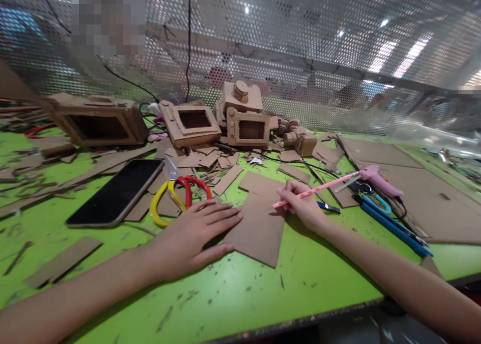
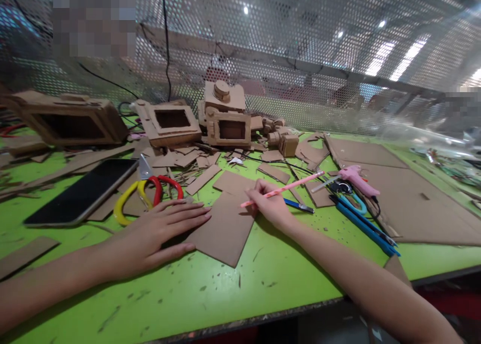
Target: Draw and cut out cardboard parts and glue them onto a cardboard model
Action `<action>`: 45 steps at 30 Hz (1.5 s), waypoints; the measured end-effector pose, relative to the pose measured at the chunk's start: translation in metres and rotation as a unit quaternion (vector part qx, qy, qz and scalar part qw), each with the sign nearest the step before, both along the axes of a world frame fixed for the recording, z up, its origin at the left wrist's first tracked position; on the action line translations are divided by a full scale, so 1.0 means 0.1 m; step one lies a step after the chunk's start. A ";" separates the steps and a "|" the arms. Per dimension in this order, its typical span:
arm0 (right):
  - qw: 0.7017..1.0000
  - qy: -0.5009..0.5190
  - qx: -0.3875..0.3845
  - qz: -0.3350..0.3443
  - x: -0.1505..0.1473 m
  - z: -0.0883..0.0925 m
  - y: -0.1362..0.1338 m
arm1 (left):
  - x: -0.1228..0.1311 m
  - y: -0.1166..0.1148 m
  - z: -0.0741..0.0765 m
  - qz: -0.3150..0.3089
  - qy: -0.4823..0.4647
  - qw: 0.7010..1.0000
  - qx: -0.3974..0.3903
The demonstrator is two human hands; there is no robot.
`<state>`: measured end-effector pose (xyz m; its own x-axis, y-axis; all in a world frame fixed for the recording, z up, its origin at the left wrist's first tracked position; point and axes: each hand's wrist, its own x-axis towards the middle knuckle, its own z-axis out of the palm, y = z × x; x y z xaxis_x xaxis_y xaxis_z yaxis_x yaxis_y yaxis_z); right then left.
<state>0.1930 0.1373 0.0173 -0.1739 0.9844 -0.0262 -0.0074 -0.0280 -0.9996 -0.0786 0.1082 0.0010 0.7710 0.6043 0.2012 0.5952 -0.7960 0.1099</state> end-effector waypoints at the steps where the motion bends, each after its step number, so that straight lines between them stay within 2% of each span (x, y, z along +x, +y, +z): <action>1: 0.999 0.041 0.003 -0.011 0.01 0.02 0.02 | 0.00 0.00 0.00 0.001 -0.001 1.000 -0.002; 4: 0.995 0.086 0.023 -0.036 0.00 0.10 0.05 | 0.01 0.01 0.01 0.001 -0.009 1.000 -0.009; 9: 1.000 0.014 -0.008 -0.009 -0.26 0.14 0.00 | 0.04 0.01 0.04 -0.004 -0.018 1.000 -0.020; 13: 0.998 -0.053 0.016 -0.017 -0.40 0.08 0.00 | 0.05 0.01 0.06 -0.004 -0.012 1.000 -0.020; 24: 0.982 -0.164 0.091 -0.017 -0.29 0.02 0.11 | 0.05 0.01 0.06 -0.006 -0.026 0.999 -0.029; 28: 0.985 -0.153 0.079 0.011 -0.29 0.03 0.10 | 0.05 0.00 0.06 -0.006 -0.025 0.999 -0.024; 45: 0.984 -0.169 0.060 0.017 -0.31 0.06 0.07 | 0.05 -0.01 0.07 0.001 -0.016 0.999 -0.032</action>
